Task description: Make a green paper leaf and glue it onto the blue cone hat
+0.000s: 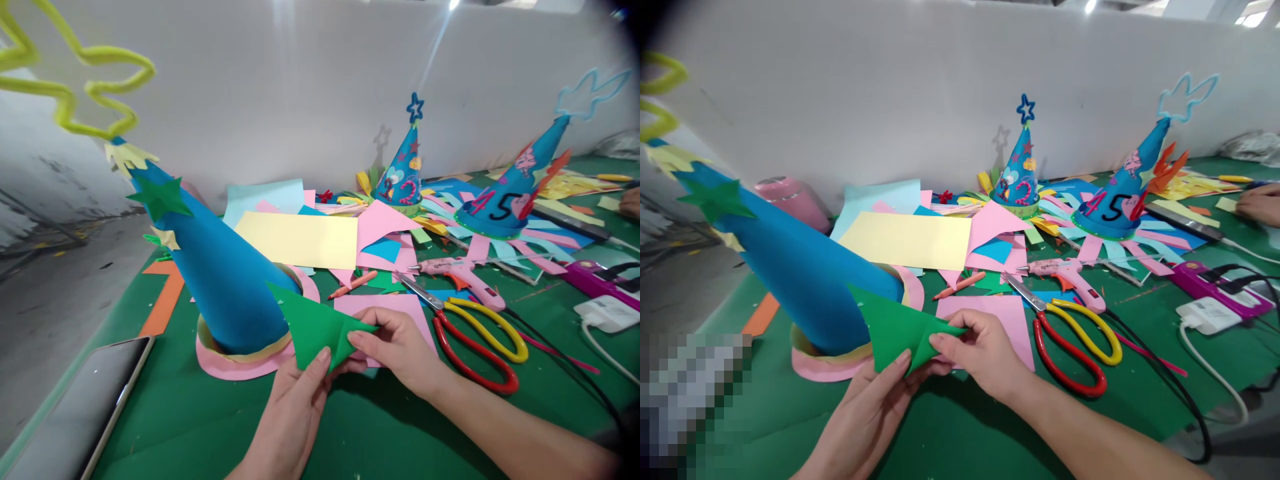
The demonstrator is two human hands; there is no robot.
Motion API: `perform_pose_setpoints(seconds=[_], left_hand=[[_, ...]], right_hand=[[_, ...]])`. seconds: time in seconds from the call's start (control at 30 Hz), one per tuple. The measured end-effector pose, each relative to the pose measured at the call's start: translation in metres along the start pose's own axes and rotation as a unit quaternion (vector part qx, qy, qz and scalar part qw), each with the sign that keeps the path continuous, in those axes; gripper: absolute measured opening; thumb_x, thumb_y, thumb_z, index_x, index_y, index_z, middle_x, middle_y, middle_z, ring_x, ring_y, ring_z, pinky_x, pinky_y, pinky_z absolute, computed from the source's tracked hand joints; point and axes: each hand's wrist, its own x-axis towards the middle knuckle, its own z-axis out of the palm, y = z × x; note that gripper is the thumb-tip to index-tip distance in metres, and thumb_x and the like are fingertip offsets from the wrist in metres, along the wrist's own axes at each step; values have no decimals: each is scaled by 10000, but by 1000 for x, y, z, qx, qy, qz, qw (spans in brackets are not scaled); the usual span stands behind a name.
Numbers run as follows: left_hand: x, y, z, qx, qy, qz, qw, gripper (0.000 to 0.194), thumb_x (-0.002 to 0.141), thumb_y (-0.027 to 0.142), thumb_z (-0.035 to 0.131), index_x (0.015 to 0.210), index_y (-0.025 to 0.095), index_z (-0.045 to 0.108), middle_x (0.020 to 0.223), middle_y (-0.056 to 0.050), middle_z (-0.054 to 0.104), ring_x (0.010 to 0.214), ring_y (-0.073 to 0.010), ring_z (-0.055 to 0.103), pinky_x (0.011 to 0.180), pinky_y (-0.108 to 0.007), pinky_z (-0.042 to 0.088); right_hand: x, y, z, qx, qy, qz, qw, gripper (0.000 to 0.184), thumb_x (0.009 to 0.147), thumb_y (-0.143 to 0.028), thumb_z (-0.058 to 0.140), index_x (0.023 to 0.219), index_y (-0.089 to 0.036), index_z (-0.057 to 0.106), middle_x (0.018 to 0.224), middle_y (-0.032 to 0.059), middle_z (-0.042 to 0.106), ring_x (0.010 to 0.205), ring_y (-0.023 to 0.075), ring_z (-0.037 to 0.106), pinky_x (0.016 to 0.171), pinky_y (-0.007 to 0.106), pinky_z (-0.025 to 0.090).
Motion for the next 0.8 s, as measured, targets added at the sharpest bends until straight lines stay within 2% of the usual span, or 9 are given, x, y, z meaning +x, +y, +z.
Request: perform_pose_setpoints(seconds=[0.2, 0.33, 0.43, 0.6, 0.8], left_hand=[[2, -1, 2, -14, -1, -14, 1000, 220, 832, 233, 559, 1001, 140, 664, 984, -95, 676, 876, -234, 623, 894, -403, 446], [1, -3, 1, -14, 3, -22, 1000, 209, 806, 245, 592, 967, 139, 673, 980, -101, 678, 868, -238, 624, 880, -395, 451], [0, -4, -1, 21, 1, -1, 1000, 186, 743, 238, 662, 906, 152, 690, 911, -85, 695, 881, -247, 618, 842, -366, 468], [0, -5, -2, 148, 18, 33, 988, 84, 694, 225, 703, 733, 151, 711, 738, -63, 706, 759, -222, 634, 751, -298, 488], [0, -7, 1, 131, 39, 20, 990, 110, 701, 240, 692, 754, 145, 713, 726, -68, 703, 718, -219, 636, 719, -311, 508]], right_hand=[[1, -1, 0, 18, 23, 14, 999, 236, 669, -264, 714, 608, -143, 521, 682, -18, 560, 532, 64, 501, 469, 193, 392], [0, -3, 0, 8, 23, -13, 1000, 259, 670, -280, 710, 583, -147, 506, 654, -33, 523, 523, 62, 474, 450, 191, 373], [-3, -5, 2, -24, 8, -38, 999, 256, 706, -284, 679, 593, -160, 485, 647, -33, 522, 501, 75, 502, 457, 218, 404], [-7, -5, 5, -30, -9, -34, 999, 256, 745, -287, 641, 615, -183, 446, 537, -42, 517, 457, 98, 533, 425, 226, 411], [-8, -6, 5, -71, 30, -19, 997, 262, 726, -318, 650, 612, -181, 458, 537, -39, 537, 480, 104, 553, 414, 209, 419]])
